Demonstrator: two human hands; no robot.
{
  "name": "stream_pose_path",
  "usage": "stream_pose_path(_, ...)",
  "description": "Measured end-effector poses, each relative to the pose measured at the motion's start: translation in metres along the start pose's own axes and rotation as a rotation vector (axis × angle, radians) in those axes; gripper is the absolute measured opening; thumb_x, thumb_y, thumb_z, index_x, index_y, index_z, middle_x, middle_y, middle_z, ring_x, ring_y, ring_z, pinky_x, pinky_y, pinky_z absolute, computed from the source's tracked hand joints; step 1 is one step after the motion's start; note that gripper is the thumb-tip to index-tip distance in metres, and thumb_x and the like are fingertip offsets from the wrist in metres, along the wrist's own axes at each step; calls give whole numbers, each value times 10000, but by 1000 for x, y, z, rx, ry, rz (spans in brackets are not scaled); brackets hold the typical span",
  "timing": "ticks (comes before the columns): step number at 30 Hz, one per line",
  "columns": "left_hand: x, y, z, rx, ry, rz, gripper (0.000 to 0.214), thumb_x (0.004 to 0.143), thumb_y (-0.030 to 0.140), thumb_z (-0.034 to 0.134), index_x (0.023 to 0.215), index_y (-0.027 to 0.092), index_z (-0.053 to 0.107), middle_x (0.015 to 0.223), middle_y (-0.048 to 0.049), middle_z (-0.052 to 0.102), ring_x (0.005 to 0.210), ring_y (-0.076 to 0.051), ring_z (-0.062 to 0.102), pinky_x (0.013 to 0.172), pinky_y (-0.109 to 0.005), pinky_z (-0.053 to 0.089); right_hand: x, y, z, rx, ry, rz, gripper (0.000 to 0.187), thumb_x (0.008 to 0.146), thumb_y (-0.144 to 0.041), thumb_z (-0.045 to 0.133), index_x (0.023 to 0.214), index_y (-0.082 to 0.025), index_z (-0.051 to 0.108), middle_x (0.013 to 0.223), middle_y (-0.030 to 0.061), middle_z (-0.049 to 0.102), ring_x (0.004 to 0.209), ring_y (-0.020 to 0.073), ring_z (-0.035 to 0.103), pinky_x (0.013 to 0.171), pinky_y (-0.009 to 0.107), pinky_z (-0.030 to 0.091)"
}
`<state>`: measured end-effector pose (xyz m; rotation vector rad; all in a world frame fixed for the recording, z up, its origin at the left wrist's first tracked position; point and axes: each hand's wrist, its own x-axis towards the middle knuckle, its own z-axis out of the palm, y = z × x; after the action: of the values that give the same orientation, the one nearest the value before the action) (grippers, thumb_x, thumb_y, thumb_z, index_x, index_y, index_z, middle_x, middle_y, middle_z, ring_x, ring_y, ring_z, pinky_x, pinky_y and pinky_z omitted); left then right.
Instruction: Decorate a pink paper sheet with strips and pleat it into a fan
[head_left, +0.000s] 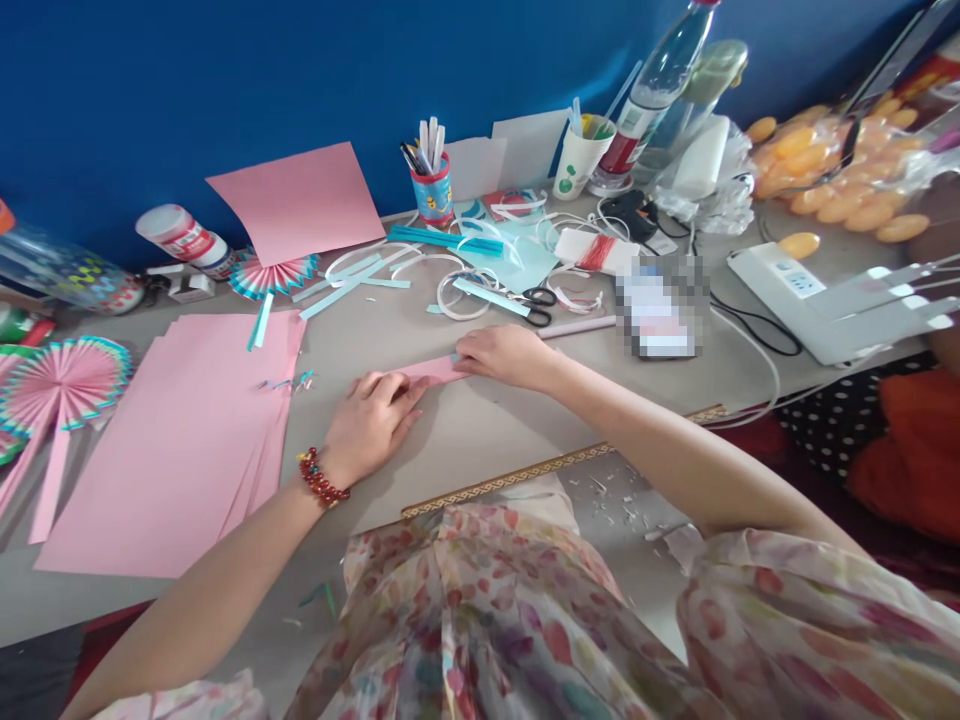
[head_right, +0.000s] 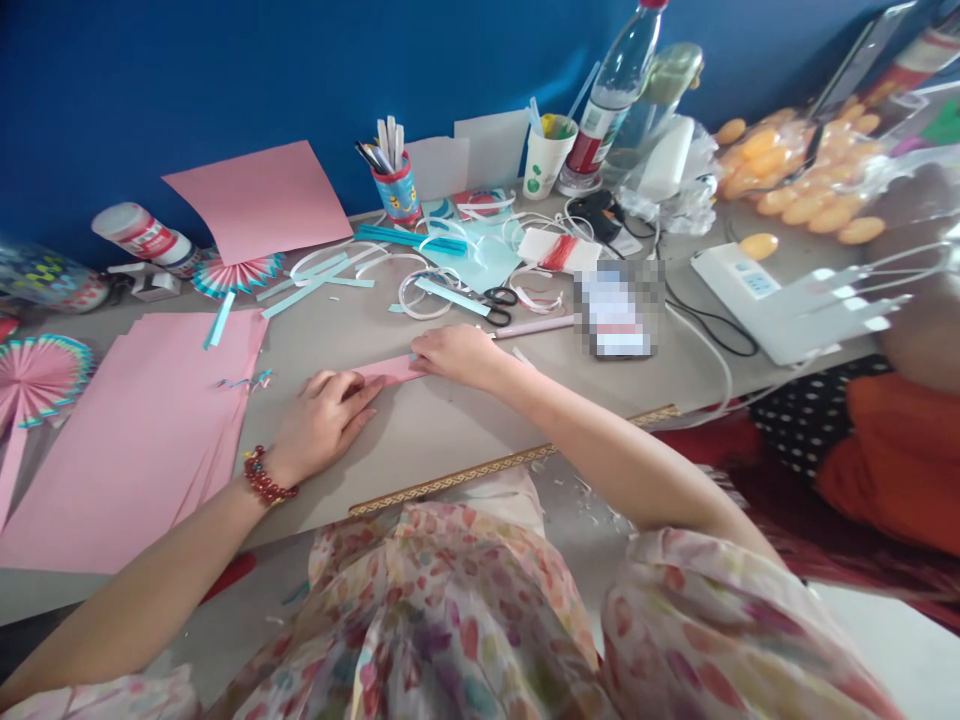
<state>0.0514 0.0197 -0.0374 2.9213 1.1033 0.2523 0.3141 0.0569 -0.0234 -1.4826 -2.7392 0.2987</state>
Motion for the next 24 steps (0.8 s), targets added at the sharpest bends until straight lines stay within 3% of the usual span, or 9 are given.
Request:
stream_pose_path(15,1,2,-2,43,-25,-2,442,980,376,458,1412,292,500,1151,-97,578,994,-271,483,873,-413,436,-8,-9,1,-134,-9,-46,322,1033,-365,397,1089,-169,646,1056,100,675,934,221,588,711,294,320)
stream_pose_path(24,0,2,-1,-25,-14,-20,461,968,340,477,1428,298,483,1158,-94,580,1013,-275,493,879,-437,452,-16,-12,17,-107,150,136,359,1002,-469,431,1057,-162,608,1054,122,646,947,256,548,757,329,308)
